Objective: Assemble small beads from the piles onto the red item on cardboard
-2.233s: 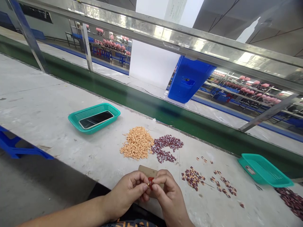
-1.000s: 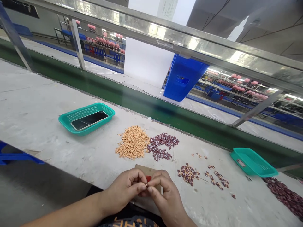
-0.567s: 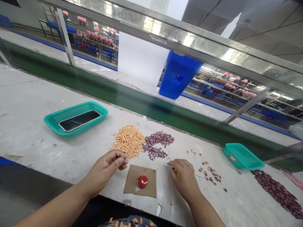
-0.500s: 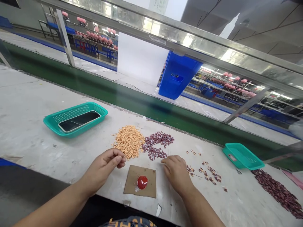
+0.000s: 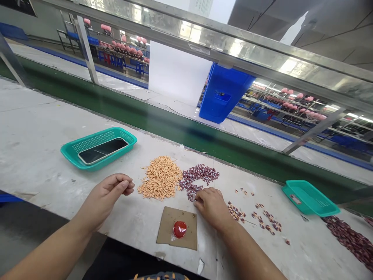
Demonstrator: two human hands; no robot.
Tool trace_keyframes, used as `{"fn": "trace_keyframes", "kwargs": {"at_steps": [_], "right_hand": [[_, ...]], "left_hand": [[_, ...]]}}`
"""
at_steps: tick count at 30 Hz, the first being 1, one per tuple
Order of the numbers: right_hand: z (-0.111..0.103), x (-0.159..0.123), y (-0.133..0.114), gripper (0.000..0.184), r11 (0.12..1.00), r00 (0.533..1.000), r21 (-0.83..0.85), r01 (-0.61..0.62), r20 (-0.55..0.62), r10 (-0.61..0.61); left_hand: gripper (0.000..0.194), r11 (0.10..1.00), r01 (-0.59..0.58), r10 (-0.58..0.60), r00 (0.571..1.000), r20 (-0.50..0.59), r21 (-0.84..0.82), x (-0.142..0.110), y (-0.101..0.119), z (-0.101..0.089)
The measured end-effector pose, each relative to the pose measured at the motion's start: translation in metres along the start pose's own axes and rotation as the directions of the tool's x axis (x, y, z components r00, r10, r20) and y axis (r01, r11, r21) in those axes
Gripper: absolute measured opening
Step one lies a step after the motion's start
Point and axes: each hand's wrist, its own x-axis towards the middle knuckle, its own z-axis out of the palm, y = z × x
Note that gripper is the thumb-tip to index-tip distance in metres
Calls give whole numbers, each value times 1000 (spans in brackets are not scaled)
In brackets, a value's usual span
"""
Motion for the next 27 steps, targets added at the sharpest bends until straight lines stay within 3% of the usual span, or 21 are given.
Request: {"fn": "trace_keyframes", "kwargs": {"at_steps": [3,6,10,13,21,27], "right_hand": [[1,2,-2,11,1000,1000,-19,2,13,-1],[1,4,-3,18,998,1000,-58,8,-2,-8],[2,6,-5,21,992,999,-126,13,-41,-18],[3,8,-5,20,986,998,-162,24,-50,-32],[4,10,-4,22,987,997,-156,41,-54,-50],[3,12,-3,20,999,997,-1,33,-72,-33]], "left_hand": [[25,997,-10,8,999,34,72,5,-1,-1],[19,954,-76,24,984,178,291,8,-1,0],[18,725,-318,57,912,407,611,9,-4,6],[22,562,-448,60,860,506,695,8,-8,14],[26,459,-481,27,848,530,747,9,-11,29],[24,488,-453,20,860,509,746,4,-5,23]]}}
